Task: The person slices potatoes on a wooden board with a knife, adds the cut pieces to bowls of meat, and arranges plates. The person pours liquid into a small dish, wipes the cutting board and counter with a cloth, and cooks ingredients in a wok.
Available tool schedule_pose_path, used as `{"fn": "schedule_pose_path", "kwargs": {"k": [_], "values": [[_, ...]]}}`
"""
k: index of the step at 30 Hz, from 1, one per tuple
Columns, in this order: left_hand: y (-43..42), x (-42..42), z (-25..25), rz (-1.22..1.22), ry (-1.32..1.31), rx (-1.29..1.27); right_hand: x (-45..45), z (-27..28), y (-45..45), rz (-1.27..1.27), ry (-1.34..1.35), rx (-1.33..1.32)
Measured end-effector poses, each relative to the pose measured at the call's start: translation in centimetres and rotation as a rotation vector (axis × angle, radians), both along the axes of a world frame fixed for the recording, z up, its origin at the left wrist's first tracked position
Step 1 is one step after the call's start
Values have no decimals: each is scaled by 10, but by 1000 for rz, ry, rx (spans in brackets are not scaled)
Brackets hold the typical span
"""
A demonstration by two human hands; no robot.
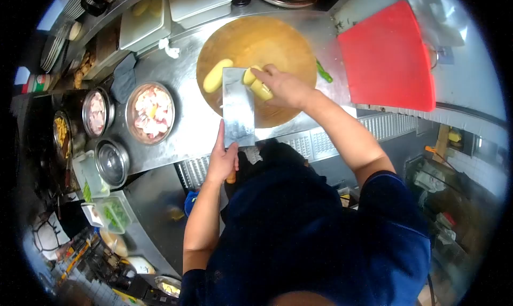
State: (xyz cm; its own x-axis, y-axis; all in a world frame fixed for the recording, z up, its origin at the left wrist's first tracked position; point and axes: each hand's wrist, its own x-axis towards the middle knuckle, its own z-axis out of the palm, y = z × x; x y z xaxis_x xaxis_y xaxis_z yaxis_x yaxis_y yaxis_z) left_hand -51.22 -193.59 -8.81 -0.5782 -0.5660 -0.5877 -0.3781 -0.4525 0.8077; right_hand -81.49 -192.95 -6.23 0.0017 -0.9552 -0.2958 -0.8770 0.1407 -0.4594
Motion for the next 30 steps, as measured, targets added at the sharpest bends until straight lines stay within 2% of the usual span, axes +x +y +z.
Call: {"fn": "schedule_pose_path", "kwargs": {"k": [8,14,19,22,24,26,28,30], "values": [[-11,-5,-3,-45,19,8,11,-1,1,-106,11,-31],[-10,-12,-7,-88,76,73,32,7,-1,-275,-8,-63],[-2,-12,-14,-41,147,73,43,18,-3,-290,19,-94],[0,13,4,74,135,29,70,43,-25,-205,-36,-147],[-6,35,33,164,71,4,92,55,-45,-127,-99,-162],[-7,63,45,318,23,-37,127,62,-76,-43,-168,-147],[-12,91,52,464,-16,-83,158,39,-111,113,-366,-245],[-25,111,55,538,-111,-176,191,38,-135,215,-309,-269]]}}
